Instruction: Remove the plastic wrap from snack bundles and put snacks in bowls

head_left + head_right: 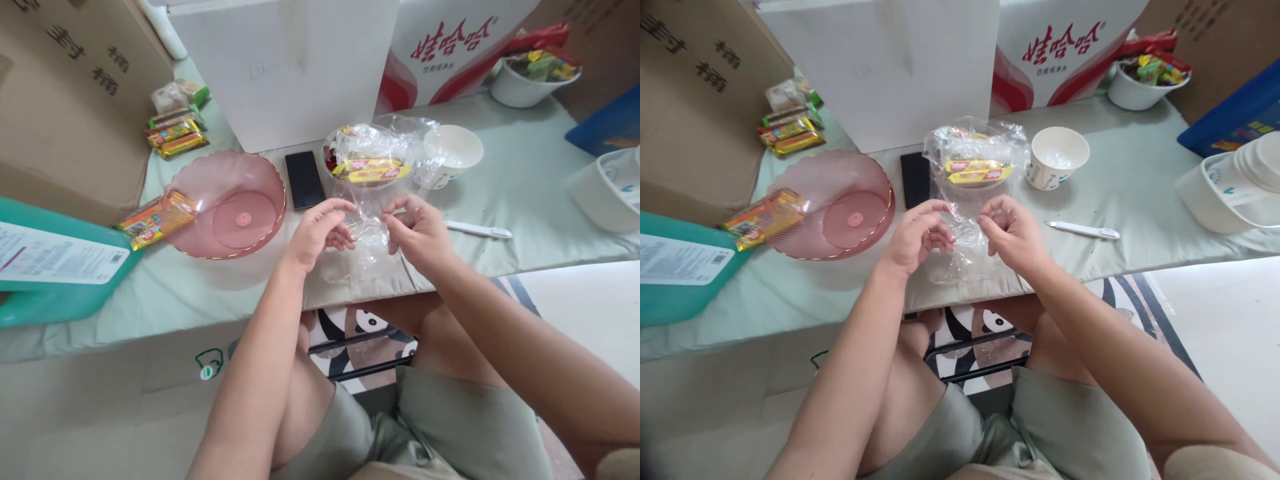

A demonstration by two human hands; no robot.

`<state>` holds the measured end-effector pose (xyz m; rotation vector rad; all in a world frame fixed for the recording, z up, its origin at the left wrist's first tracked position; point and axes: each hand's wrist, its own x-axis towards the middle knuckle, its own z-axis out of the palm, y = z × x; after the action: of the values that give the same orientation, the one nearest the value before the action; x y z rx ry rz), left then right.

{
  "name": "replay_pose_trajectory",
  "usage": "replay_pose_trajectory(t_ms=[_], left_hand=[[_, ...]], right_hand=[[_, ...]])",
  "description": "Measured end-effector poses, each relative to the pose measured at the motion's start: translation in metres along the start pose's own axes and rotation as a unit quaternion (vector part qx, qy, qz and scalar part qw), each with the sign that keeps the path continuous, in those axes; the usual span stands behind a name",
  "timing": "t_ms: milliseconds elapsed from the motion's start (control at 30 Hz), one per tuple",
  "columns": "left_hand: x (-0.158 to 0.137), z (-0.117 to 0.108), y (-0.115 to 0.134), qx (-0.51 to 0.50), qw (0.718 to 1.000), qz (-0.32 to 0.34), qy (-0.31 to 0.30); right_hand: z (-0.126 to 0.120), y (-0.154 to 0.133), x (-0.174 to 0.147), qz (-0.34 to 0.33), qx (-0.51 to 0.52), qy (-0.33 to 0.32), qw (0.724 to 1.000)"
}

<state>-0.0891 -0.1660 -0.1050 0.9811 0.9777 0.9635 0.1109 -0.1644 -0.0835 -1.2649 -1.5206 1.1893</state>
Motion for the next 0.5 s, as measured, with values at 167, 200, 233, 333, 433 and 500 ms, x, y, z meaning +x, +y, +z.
replay_pose_trajectory(t_ms=[167, 200, 233, 333, 433, 500], left_hand=[[-0.001, 0.004, -0.008, -0.013, 0.999, 0.031, -0.026], [0.0, 0.007, -0.01, -0.01, 0.999, 0.036, -0.022], [0.0, 0.011, -0.012, -0.01, 0.999, 0.039, -0.021], [0.002, 0.016, -0.013, -0.014, 0.998, 0.042, -0.038], [0.003, 0.011, -0.01, -0.006, 0.998, 0.052, -0.034], [0.005, 0.007, -0.008, -0.001, 0.998, 0.064, 0.003]], right_hand=[[0.012, 0.011, -0.011, -0.016, -0.042, -0.012, 0.999], [0.016, 0.012, -0.014, -0.032, -0.047, -0.029, 0.998], [0.019, 0.013, -0.016, -0.051, -0.047, -0.047, 0.996], [0.025, 0.014, -0.02, -0.084, -0.03, -0.067, 0.994], [0.022, 0.014, -0.02, -0.054, 0.011, -0.02, 0.998], [0.017, 0.013, -0.018, -0.039, 0.037, 0.019, 0.998]])
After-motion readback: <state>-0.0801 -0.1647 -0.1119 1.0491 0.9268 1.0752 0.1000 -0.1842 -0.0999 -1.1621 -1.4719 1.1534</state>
